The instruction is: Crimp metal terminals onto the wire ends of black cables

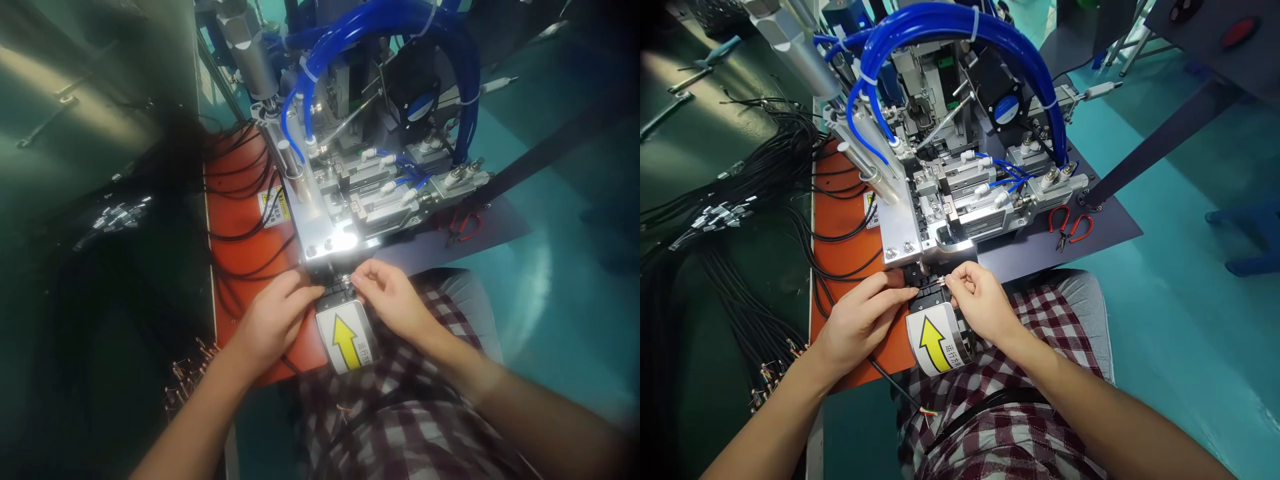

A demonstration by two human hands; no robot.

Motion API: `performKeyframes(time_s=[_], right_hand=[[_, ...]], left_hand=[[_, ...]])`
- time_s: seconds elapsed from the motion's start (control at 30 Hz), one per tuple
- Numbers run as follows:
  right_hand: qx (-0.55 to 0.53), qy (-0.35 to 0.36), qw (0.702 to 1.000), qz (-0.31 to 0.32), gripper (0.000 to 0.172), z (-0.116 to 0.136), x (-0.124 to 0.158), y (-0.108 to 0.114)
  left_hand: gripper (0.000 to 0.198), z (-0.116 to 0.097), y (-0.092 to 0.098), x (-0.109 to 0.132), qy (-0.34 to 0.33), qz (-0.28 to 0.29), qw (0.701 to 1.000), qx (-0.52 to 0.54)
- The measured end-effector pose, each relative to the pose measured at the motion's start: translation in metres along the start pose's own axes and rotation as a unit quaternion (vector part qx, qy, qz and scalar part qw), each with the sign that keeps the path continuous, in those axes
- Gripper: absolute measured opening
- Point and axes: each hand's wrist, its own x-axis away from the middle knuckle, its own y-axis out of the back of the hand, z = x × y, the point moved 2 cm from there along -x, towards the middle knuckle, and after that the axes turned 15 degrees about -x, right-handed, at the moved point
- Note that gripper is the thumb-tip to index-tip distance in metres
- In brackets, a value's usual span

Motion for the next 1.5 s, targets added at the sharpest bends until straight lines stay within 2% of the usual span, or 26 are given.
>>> performKeyframes(time_s=[0.2,0.47,0.6,0.77,0.87,0.97,1.07,1.27,1.5], right_hand=[[0.013,-0.010,1.000,0.026,0.023,0.001,-0.002,0.001],[0.012,0.024,1.000,-0.008,0.021,-0.004,-0.003,-0.004],[0.027,0.027,0.999,-0.011,0.021,-0.002,-0.002,-0.003],[0.031,0.027,0.999,-0.004,0.019,-0.002,-0.001,-0.001],[0.029,0.027,0.999,-0.001,0.020,-0.002,-0.002,-0.002],[0.027,0.026,0.999,0.001,0.020,-0.002,-0.003,-0.002],[0.027,0.026,0.999,0.001,0.020,-0.003,-0.002,-0.002],[0.025,0.028,0.999,0.003,0.019,-0.002,-0.002,-0.001],[0.025,0.026,0.999,-0.004,0.020,-0.002,-0.002,-0.002]], left_hand=[[0.024,0.001,0.000,-0.001,0.001,-0.001,1.000,0.001],[0.025,-0.001,0.001,-0.001,0.016,0.010,0.999,-0.037],[0.023,0.005,0.010,0.017,0.059,0.026,0.998,-0.027],[0.010,0.016,0.024,0.044,0.163,-0.026,0.986,0.011],[0.012,0.018,0.026,0.048,0.165,-0.027,0.986,0.007],[0.015,0.017,0.024,0.047,0.131,-0.011,0.991,-0.037],[0.021,0.014,0.020,0.046,0.105,-0.008,0.986,-0.131],[0.022,-0.003,0.016,0.049,0.070,-0.078,0.945,-0.311],[0.051,-0.023,0.009,0.060,0.124,-0.040,0.951,-0.280]])
